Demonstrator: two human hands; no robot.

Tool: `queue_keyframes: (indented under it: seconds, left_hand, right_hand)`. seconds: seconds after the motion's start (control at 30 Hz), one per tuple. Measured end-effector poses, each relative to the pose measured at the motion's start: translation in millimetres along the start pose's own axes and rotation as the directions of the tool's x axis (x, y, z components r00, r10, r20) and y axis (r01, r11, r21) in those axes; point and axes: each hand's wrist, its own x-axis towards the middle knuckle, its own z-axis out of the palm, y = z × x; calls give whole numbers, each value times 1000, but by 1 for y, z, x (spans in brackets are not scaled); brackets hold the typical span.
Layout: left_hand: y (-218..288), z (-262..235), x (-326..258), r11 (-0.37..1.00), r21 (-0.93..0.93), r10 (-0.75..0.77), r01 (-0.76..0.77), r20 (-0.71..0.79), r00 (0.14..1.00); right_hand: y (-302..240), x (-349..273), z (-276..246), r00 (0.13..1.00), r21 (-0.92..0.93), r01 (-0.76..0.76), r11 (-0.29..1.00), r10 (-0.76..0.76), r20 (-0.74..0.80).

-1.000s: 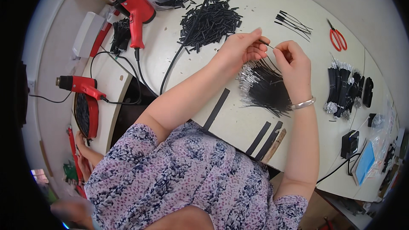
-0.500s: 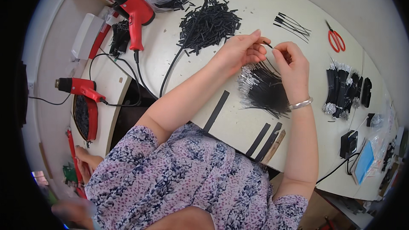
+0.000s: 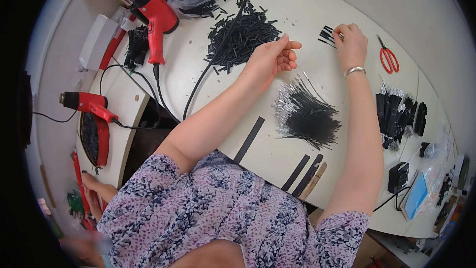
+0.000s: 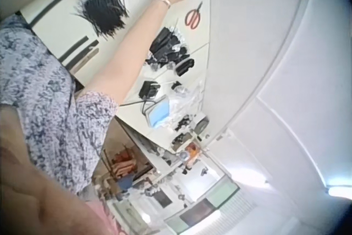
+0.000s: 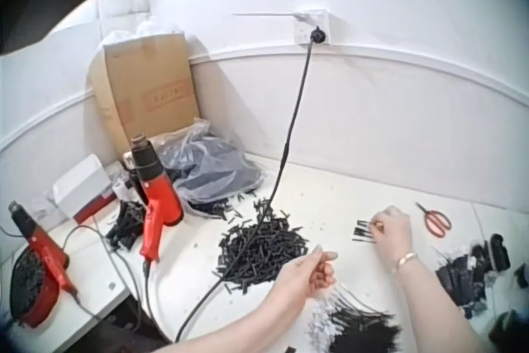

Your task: Sliding small black plastic tubes onto thin metal pins as part of a manual assembly process.

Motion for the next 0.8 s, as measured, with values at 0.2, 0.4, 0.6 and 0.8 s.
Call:
queue_keyframes:
  seconds: [0.2, 0.4, 0.6, 0.8]
  left_hand:
    - [-2, -1, 1, 999, -30, 38, -38, 18, 999]
    - [21, -14, -3, 980, -40, 192, -193, -35, 981]
    - [52, -21, -26, 857, 431, 328, -283, -34, 944]
    - [32, -51, -55, 36, 978, 341, -205, 181, 923]
  right_hand:
    - [-3, -11, -13, 993, -36, 44, 998, -48, -111]
    - [-55, -69, -47, 936, 176, -102, 979, 35, 350]
    - [-76, -100, -51, 886, 130, -205, 970, 127, 445]
    - [-76, -105, -50, 939, 296, -184, 937, 78, 335]
